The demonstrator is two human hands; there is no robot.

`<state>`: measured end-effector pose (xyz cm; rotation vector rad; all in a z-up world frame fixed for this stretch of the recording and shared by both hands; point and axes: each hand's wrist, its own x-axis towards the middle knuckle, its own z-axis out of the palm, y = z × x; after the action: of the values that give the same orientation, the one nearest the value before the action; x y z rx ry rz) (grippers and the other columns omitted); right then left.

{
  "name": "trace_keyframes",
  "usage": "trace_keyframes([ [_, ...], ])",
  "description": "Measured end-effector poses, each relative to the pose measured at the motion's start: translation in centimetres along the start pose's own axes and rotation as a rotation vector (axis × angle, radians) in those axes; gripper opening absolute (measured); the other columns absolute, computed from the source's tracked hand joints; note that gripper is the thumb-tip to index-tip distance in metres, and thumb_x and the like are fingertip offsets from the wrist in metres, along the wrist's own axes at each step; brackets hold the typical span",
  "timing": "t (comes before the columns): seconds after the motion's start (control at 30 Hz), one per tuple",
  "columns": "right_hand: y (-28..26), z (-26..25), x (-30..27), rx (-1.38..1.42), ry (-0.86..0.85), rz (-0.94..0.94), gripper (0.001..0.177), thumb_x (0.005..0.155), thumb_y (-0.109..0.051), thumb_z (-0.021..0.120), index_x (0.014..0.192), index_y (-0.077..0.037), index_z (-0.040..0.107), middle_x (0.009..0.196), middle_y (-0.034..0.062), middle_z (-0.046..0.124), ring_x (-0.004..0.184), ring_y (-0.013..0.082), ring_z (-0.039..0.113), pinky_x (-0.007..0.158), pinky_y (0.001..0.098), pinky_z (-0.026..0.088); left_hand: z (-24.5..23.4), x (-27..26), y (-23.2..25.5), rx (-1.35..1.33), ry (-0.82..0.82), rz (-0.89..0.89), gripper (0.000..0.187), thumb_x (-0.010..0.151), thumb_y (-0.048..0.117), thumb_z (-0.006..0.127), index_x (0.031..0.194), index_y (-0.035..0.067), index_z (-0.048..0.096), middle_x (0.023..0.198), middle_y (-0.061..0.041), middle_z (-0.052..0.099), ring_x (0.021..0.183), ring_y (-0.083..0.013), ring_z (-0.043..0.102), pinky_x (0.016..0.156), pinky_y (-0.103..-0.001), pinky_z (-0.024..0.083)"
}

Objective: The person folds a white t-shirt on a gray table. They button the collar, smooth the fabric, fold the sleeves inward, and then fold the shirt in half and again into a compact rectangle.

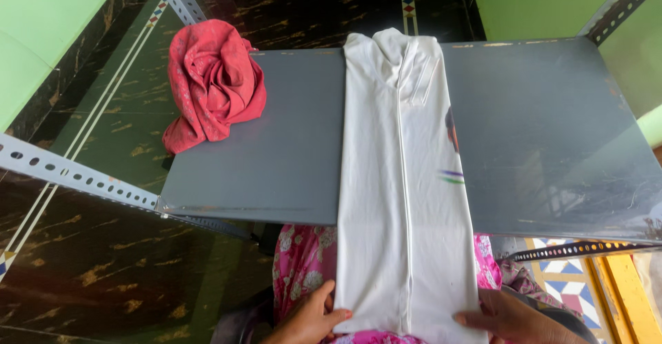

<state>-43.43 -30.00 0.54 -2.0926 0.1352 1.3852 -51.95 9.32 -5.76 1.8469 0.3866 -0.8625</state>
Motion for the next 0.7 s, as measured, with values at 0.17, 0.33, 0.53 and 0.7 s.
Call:
trace_keyframes([
  [0.17,-1.9,-1.6,-2.3,-0.295,0.047,-0.056,0.04,0.091,-0.041,0.076,0.11,-0.006,0.074,0.081,0.006,0.077,0.073,0.0172,0.075,0.067,0.0317,0.058,-0.7,3.8,-4.1,0.233,-0.207,0.307,0.065,0.096,0.023,0.077,0.145,-0.006,0.045,0.111,-0.02,0.072,0.099,-0.0216,0.074,0.089,-0.04,0.058],
  [0.33,-4.1,-4.1,-4.3,-0.367,0.106,-0.159,0.034,0.091,-0.041,0.073,0.107,-0.011,0.075,0.083,0.0046,0.079,0.075,0.0183,0.077,0.07,0.0338,0.059,-1.3,4.9,-3.1,0.564,-0.12,0.317,0.053,0.101,0.037,0.054,0.145,0.007,0.052,0.107,-0.021,0.072,0.097,-0.0284,0.072,0.085,-0.047,0.056],
  [0.53,-6.8,-9.0,-5.6,-0.446,0.324,-0.339,0.027,0.091,-0.041,0.07,0.104,-0.018,0.076,0.085,0.0028,0.081,0.078,0.0196,0.079,0.074,0.0363,0.061,-5.0,1.0,8.3,1.088,0.326,0.369,0.058,0.097,0.051,0.064,0.117,-0.004,0.06,0.106,-0.027,0.066,0.09,-0.0337,0.071,0.071,-0.042,0.061],
  [0.7,-13.7,-17.3,-1.2,-0.493,0.611,-0.491,0.022,0.091,-0.041,0.067,0.101,-0.024,0.078,0.087,0.0014,0.082,0.079,0.0207,0.081,0.077,0.0384,0.062,-3.5,2.5,18.4,0.774,0.516,1.018,0.051,0.103,0.046,0.059,0.127,0.002,0.063,0.124,-0.016,0.065,0.126,-0.0348,0.057,0.11,-0.045,0.044],
])
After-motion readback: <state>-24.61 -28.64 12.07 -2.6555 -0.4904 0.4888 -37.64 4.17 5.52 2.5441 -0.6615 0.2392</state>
